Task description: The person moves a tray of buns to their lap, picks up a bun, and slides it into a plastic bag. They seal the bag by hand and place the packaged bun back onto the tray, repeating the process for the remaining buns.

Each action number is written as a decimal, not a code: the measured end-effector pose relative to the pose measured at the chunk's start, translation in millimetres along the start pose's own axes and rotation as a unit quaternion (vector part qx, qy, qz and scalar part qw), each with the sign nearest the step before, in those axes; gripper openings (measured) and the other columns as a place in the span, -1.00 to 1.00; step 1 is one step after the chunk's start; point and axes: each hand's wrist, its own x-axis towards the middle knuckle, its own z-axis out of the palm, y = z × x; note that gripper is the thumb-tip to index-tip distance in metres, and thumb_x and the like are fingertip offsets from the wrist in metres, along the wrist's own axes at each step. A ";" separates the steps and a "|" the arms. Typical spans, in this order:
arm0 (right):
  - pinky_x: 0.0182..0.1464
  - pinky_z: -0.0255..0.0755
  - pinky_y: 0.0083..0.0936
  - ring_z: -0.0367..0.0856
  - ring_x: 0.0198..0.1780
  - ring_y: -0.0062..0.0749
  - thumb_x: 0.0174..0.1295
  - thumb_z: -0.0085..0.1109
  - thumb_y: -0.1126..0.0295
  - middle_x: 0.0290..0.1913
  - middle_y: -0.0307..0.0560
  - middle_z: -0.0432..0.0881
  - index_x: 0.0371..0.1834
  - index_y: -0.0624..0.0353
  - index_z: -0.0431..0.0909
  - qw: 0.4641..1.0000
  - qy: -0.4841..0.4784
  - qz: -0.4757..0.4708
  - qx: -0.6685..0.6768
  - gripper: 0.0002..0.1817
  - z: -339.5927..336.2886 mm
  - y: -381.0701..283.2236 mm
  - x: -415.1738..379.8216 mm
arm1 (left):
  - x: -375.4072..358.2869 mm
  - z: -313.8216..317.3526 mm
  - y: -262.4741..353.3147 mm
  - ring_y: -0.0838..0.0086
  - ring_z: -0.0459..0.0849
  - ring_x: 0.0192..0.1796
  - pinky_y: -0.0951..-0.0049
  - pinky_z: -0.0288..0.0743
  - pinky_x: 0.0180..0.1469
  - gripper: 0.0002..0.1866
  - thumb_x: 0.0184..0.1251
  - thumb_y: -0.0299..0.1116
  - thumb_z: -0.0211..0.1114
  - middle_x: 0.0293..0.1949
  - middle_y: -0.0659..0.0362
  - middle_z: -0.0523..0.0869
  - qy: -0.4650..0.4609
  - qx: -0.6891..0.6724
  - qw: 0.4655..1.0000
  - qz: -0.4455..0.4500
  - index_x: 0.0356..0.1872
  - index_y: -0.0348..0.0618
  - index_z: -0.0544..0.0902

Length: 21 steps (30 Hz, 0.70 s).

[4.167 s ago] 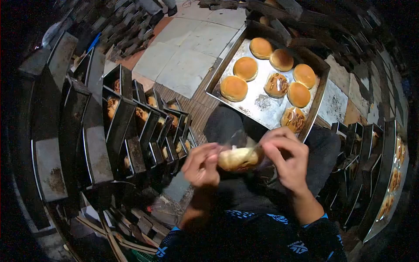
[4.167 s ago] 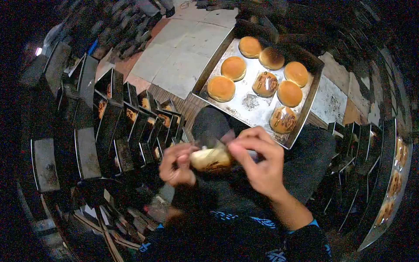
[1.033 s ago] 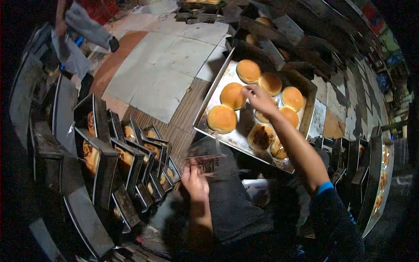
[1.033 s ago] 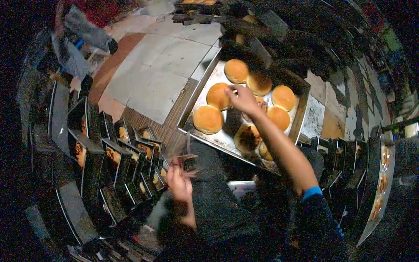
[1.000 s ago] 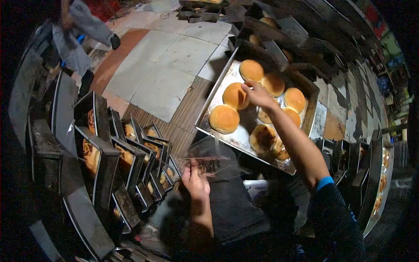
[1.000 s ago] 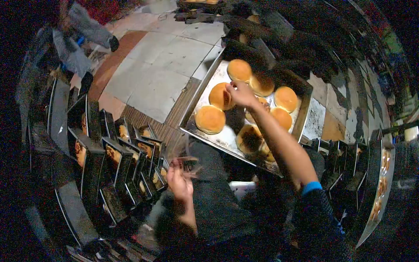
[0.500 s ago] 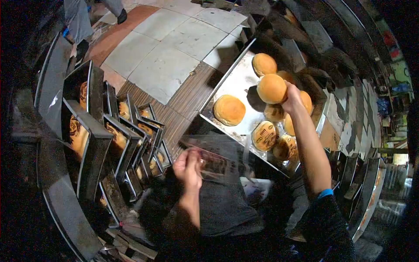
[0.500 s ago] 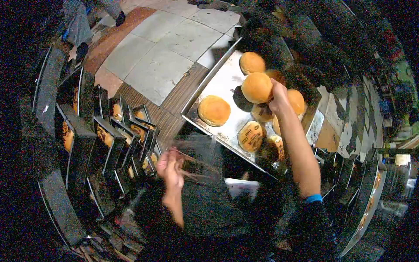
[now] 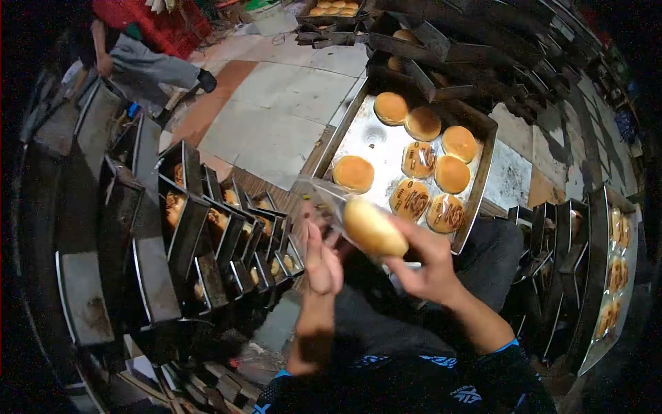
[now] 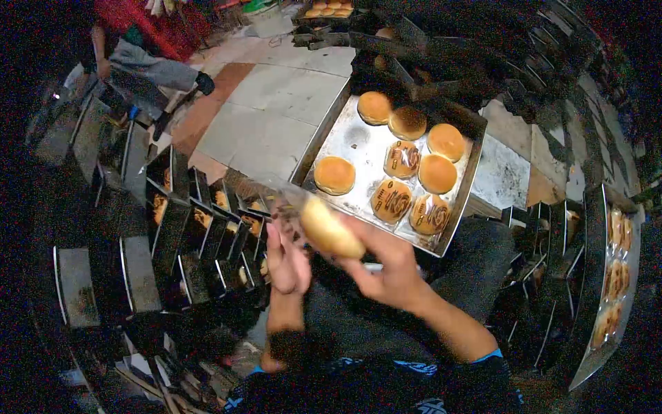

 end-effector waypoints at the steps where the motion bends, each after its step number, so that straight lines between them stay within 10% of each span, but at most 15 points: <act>1: 0.23 0.40 -0.26 0.48 0.22 -0.01 0.04 0.27 0.58 0.16 0.20 0.51 0.23 0.33 0.40 0.998 -0.008 -0.060 -0.009 -0.41 3.4 -8.5 -1.2 | -12.3 22.2 11.3 0.23 0.45 0.24 0.24 0.28 0.32 -0.29 0.46 0.15 -0.12 0.26 0.04 0.44 -0.040 -0.060 0.996 -0.058 0.39 -0.22 0.19; 4: 0.33 0.28 -0.07 0.29 0.36 0.19 0.02 0.27 0.57 0.29 0.26 0.37 0.24 0.32 0.40 0.989 -0.035 -0.138 -0.036 -0.38 10.5 -20.0 -11.1 | -11.1 42.9 26.8 0.13 0.42 0.28 0.08 0.29 0.32 -0.26 0.41 0.24 -0.16 0.24 0.00 0.47 -0.209 -0.240 0.948 -0.012 0.31 -0.23 0.30; 8: 0.30 0.33 -0.06 0.34 0.31 0.23 0.13 0.13 0.54 0.30 0.27 0.36 0.19 0.29 0.47 0.976 0.018 -0.213 -0.040 -0.52 -3.6 -35.4 -17.8 | -66.9 82.7 33.6 -0.05 0.37 0.31 -0.11 0.23 0.33 -0.09 0.24 0.35 -0.05 0.32 -0.14 0.33 -0.060 0.001 0.984 0.167 0.44 -0.14 0.12; 13: 0.28 0.39 -0.10 0.37 0.30 0.16 0.10 0.09 0.46 0.31 0.25 0.35 0.18 0.20 0.50 0.941 0.011 -0.311 -0.131 -0.51 -7.6 -42.0 -20.5 | -54.2 70.3 63.2 -0.21 0.17 0.39 -0.11 0.17 0.38 -0.09 0.25 0.20 0.09 0.40 -0.26 0.12 -0.242 -0.197 0.941 0.135 0.49 -0.07 -0.04; 16: 0.35 0.26 -0.05 0.22 0.36 0.36 0.04 0.09 0.44 0.38 0.30 0.21 0.21 0.21 0.44 0.970 -0.007 -0.186 -0.157 -0.45 0.6 -53.6 -10.6 | -57.2 66.3 21.6 0.10 0.31 0.36 0.15 0.38 0.27 -0.25 0.34 -0.07 0.09 0.37 -0.09 0.25 -0.070 0.075 0.985 0.142 0.46 -0.10 0.02; 18: 0.33 0.27 -0.06 0.25 0.34 0.34 -0.05 0.15 0.48 0.37 0.31 0.21 0.20 0.23 0.45 0.972 -0.045 -0.113 -0.201 -0.40 2.8 -60.8 -13.6 | -41.1 56.8 12.5 0.15 0.51 0.19 0.14 0.44 0.20 -0.43 0.37 -0.05 -0.02 0.18 -0.03 0.50 0.026 -0.064 0.997 0.040 0.27 -0.21 0.33; 20: 0.24 0.37 -0.13 0.37 0.25 0.23 -0.06 0.18 0.51 0.29 0.27 0.32 0.15 0.22 0.48 0.973 -0.092 -0.137 -0.159 -0.43 7.5 -46.3 -33.2 | -19.7 25.8 20.9 0.09 0.57 0.10 0.04 0.48 0.13 -0.42 0.36 0.07 -0.07 0.10 -0.02 0.56 -0.082 -0.174 0.980 -0.056 0.19 -0.16 0.42; 21: 0.14 0.46 -0.19 0.49 0.17 0.12 -0.08 0.21 0.53 0.20 0.24 0.43 0.11 0.22 0.51 0.969 -0.140 -0.161 -0.121 -0.46 5.1 -37.3 -39.9 | -20.1 38.5 33.1 0.12 0.60 0.07 -0.06 0.59 -0.03 -0.39 0.37 0.14 -0.16 0.09 0.01 0.56 0.054 -0.204 0.975 -0.069 0.20 -0.12 0.40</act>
